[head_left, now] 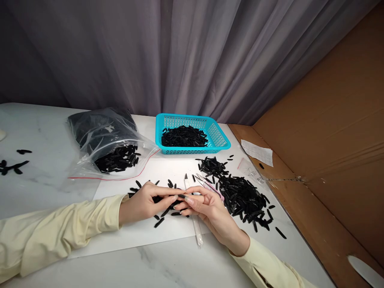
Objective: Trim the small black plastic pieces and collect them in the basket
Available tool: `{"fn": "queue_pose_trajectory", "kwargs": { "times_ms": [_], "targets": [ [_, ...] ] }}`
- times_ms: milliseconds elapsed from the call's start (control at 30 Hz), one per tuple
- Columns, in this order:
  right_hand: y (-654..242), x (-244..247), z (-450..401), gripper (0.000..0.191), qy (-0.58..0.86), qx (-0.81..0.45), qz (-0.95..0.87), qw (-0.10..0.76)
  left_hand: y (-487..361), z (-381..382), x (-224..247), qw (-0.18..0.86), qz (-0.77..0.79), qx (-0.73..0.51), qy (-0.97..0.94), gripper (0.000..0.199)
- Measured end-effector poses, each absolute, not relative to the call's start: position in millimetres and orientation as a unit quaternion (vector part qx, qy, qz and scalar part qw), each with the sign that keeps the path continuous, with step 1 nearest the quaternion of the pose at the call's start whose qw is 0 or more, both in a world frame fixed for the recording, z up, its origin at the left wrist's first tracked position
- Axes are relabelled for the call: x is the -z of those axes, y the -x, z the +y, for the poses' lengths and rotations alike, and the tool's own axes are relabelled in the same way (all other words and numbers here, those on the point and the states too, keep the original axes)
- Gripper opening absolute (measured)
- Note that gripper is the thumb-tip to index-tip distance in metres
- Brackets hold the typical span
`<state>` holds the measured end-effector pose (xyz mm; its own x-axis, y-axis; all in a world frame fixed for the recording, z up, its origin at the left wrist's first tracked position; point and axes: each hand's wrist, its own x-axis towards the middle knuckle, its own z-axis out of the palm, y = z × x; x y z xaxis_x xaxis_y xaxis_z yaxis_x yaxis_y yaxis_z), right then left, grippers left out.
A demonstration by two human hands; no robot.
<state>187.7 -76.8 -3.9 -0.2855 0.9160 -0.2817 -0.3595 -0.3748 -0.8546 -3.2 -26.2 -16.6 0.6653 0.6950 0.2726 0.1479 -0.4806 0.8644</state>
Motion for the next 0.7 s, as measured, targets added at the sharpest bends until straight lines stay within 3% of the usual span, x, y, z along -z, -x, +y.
{"fn": "queue_pose_trajectory", "kwargs": {
  "times_ms": [700],
  "targets": [
    [-187.6,3.6,-76.9,0.034,0.412,-0.72,-0.337,0.445,2.7,-26.4,15.6,0.415,0.251,-0.317,-0.815,0.032]
  ]
}}
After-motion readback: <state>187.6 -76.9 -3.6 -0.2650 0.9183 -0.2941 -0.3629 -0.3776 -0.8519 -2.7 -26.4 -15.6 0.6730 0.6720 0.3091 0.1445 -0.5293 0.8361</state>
